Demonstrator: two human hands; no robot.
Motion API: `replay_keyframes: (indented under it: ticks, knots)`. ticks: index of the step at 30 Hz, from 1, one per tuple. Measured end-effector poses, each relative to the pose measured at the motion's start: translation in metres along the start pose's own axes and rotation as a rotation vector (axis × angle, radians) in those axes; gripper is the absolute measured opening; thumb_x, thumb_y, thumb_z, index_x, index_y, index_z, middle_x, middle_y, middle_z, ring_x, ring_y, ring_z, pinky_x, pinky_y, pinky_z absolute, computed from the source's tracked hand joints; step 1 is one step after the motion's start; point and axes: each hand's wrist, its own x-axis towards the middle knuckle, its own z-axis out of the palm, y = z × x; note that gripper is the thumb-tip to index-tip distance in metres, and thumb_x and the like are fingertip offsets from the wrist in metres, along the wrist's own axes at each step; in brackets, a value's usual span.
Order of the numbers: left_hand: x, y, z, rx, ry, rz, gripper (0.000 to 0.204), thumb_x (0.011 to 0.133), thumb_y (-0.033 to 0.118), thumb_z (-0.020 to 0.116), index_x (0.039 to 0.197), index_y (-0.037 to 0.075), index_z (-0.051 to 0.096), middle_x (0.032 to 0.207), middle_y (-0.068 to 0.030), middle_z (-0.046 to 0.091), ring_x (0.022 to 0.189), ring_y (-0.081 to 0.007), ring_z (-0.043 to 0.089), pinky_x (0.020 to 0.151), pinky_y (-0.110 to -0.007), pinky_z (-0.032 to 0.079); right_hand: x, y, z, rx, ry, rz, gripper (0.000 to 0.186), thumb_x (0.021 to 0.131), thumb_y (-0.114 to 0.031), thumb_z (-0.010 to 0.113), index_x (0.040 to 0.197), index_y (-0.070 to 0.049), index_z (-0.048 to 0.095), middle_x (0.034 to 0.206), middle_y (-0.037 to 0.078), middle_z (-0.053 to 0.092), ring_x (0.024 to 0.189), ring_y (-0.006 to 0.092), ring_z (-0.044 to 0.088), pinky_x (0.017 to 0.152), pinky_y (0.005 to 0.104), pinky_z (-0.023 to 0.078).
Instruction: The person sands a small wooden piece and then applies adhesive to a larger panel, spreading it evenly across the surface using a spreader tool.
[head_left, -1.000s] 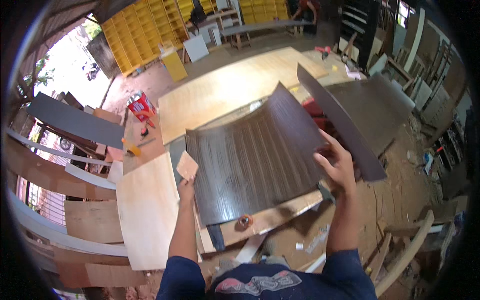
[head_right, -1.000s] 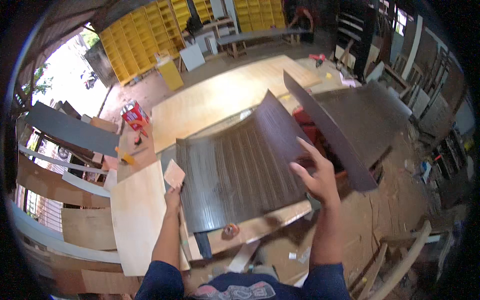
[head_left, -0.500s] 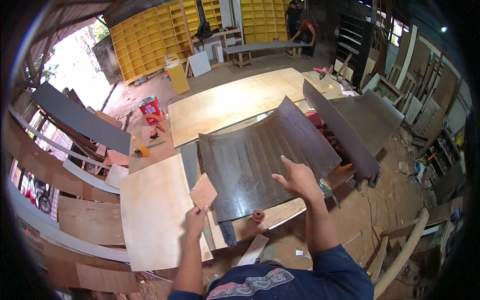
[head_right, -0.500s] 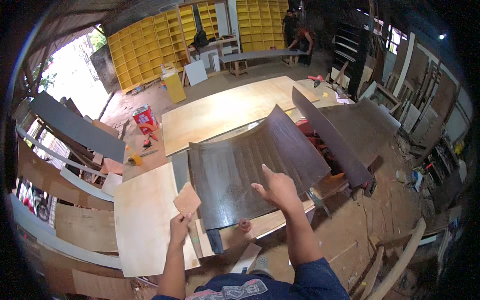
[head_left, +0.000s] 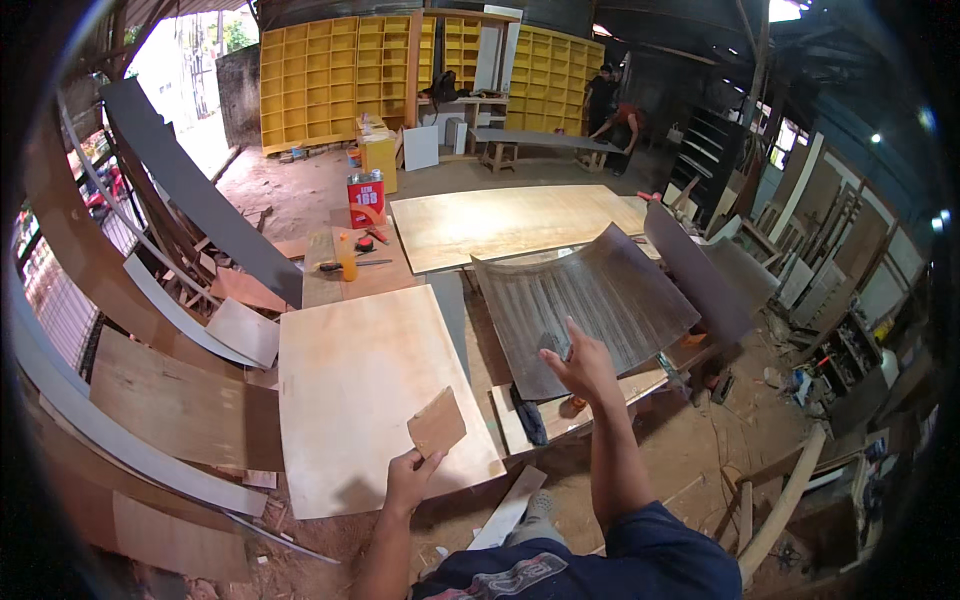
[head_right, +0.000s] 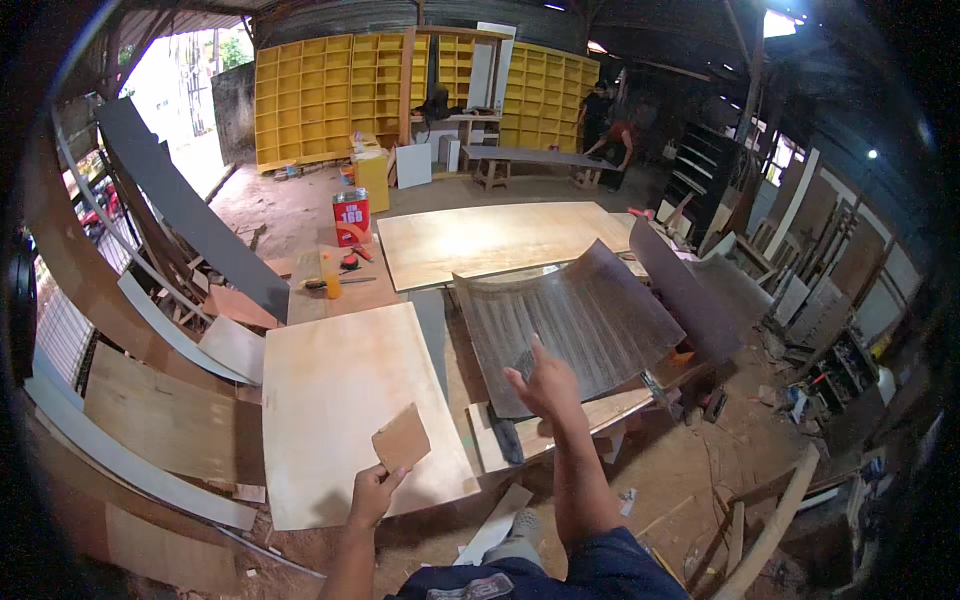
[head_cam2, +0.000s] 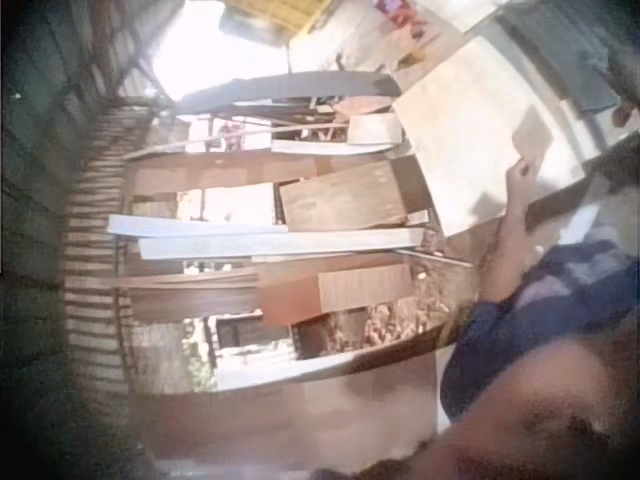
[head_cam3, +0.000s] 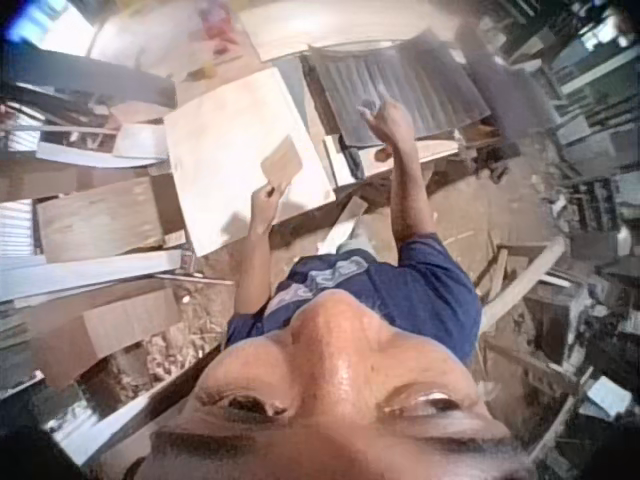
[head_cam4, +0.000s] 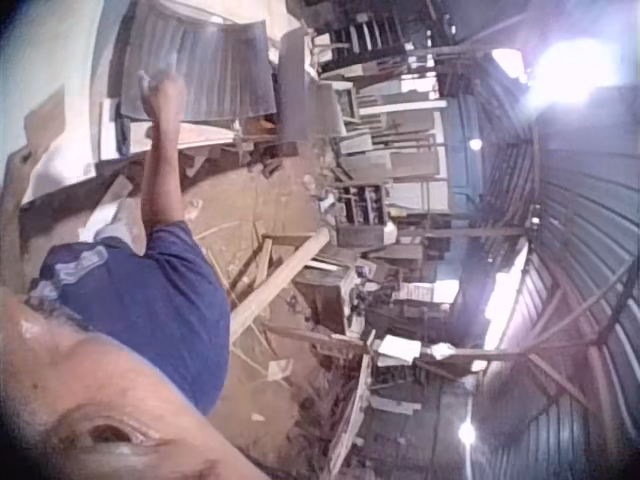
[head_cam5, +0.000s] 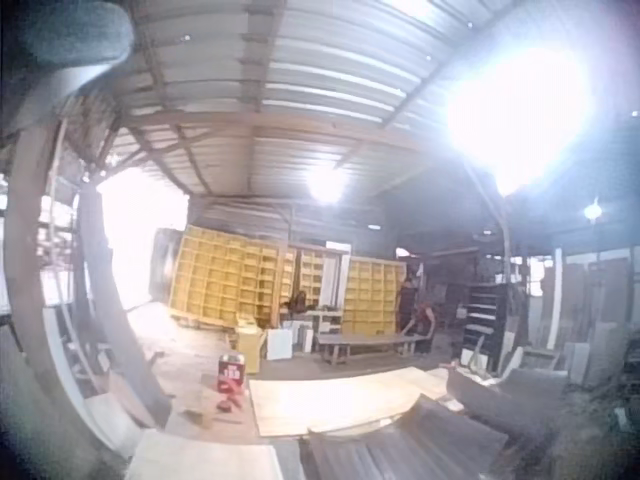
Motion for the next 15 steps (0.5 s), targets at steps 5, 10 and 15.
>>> replay_keyframes:
  ticks: [5, 10, 15]
  knots:
    - [-0.035, -0.011, -0.078, -0.059, -0.021, -0.003, 0.026, 0.099, 0.019, 0.072, 0.111, -0.003, 0.076, 0.1, -0.0056, 0.077, 0.091, -0.008, 0.065, 0.081, -0.026, 0.051, -0.013, -0.094, -0.008, -0.005, -0.012, 0.049, 0.08, 0.091, -0.043, 0.073, 0.148, 0.005, 0.045, 0.091, 0.028, 0.071, 0.088, 0.0458, 0.07, 0.08, 0.0501, 0.056]
    - [-0.03, -0.019, -0.128, -0.319, 0.011, -0.078, 0.027, 0.102, 0.017, 0.067, 0.113, -0.006, 0.073, 0.103, -0.0079, 0.074, 0.092, -0.0155, 0.069, 0.087, -0.031, 0.056, -0.035, -0.161, 0.064, 0.287, -0.227, -0.101, 0.065, 0.088, -0.043, 0.079, 0.134, 0.002, 0.064, 0.068, 0.016, 0.066, 0.064, 0.0276, 0.066, 0.066, 0.041, 0.052]
    - [-0.03, -0.035, -0.155, -0.54, 0.052, -0.198, 0.028, 0.104, 0.019, 0.064, 0.112, -0.007, 0.071, 0.095, -0.0087, 0.073, 0.09, -0.0161, 0.07, 0.088, -0.031, 0.057, -0.103, -0.215, 0.203, 1.047, -0.818, -0.145, 0.05, 0.102, -0.037, 0.067, 0.136, -0.001, 0.064, 0.102, 0.008, 0.072, 0.091, 0.0124, 0.061, 0.081, 0.031, 0.05]
